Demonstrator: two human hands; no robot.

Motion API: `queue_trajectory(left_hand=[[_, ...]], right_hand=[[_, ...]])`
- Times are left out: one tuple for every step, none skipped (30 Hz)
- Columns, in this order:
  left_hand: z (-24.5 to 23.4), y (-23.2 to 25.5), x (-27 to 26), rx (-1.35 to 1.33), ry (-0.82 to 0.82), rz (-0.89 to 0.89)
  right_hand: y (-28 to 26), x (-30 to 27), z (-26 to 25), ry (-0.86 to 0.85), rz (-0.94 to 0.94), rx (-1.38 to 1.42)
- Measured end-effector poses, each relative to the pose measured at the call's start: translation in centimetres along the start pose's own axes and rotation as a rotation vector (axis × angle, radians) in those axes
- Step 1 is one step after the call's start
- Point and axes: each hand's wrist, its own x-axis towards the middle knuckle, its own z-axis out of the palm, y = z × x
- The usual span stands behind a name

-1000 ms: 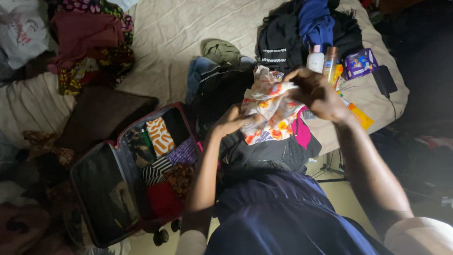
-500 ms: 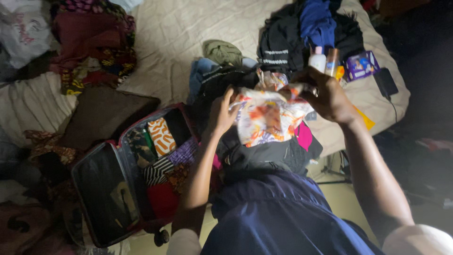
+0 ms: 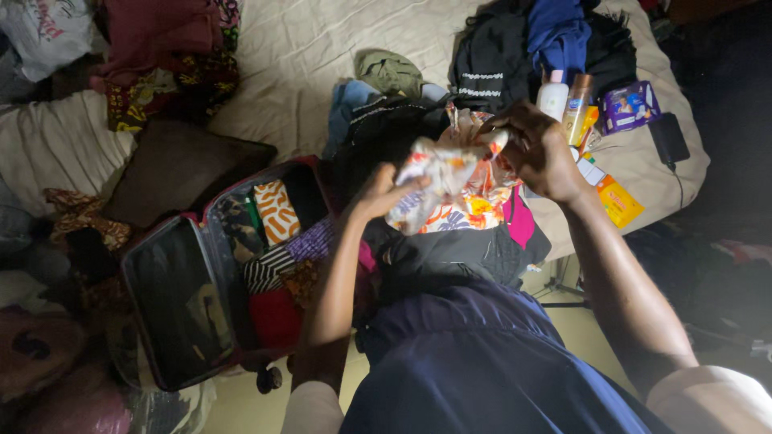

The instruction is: The person picks up several garments from a bed, folds them by hand, and places them into an open suitcase.

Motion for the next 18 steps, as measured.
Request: queue_trajectory(left_hand=[[-0.1, -0.4, 0.1, -0.209, 0.119, 0.199], [-0.4, -0.9, 0.0, -0.418, 0.243, 0.393], [-0.7, -1.3, 0.1, -0.420, 0.247, 0.388], [-1.2, -1.4, 0.4, -0.416, 0.358, 0.408], [-1.6, -1.3, 0.5, -0.411, 0.469, 0.428], [-2.1, -0.9, 0.3, -0.412, 0.472, 0.430], [-3.0, -0.4, -0.1, -0.265, 0.512, 0.455], [-3.8, 0.2, -0.8, -0.115, 0.552, 0.474], [-4.4, 1.1, -1.3, -0.114, 0.555, 0.472], [-4.9, 2.1, -1.7, -0.189, 0.680, 0.670], [-5.5, 3.2, -2.2, -0.262, 0.799, 0.871], [-6.8, 3.9, -3.0, -0.262, 0.805, 0.867], [-8.7, 4.2, -4.0, -0.125, 0.734, 0.664], [-10.4, 4.7, -4.8, 0.009, 0.655, 0.466], [-11.4, 5.3, -5.8, 0.009, 0.661, 0.465], [-12.0, 5.9, -7.0, -0.011, 0.745, 0.371], [-12.6, 6.4, -7.9, -0.031, 0.827, 0.276], [-13.0, 7.0, -8.2, -0.030, 0.831, 0.273]], right_hand=[[0.2, -0.2, -0.3, -0.001, 0.001, -0.001], [0.5, -0.1, -0.8, 0.050, -0.013, -0.218], [0.8, -0.1, -1.2, 0.102, -0.028, -0.435], [1.3, 0.0, -1.5, 0.101, -0.032, -0.435], [1.9, 0.0, -1.6, 0.111, -0.007, -0.487], [2.4, 0.1, -2.0, 0.121, 0.021, -0.542], [2.7, 0.2, -2.5, 0.121, 0.019, -0.543], [2.8, 0.5, -2.9, 0.126, -0.046, -0.592], [2.5, 0.9, -3.0, 0.129, -0.112, -0.640], [1.9, 1.3, -3.3, 0.126, -0.113, -0.641], [0.9, 1.8, -3.8, 0.121, -0.123, -0.596], [-0.5, 2.4, -4.1, 0.115, -0.135, -0.549], [-2.1, 2.6, -4.0, 0.109, -0.138, -0.547], [-3.9, 2.5, -3.7, 0.114, -0.053, -0.177], [-5.5, 2.7, -3.4, 0.112, 0.035, 0.193], [-6.9, 3.0, -2.9, 0.109, 0.032, 0.194], [-7.9, 3.5, -2.2, 0.186, 0.031, 0.286], [-8.5, 3.9, -1.5, 0.263, 0.030, 0.379]])
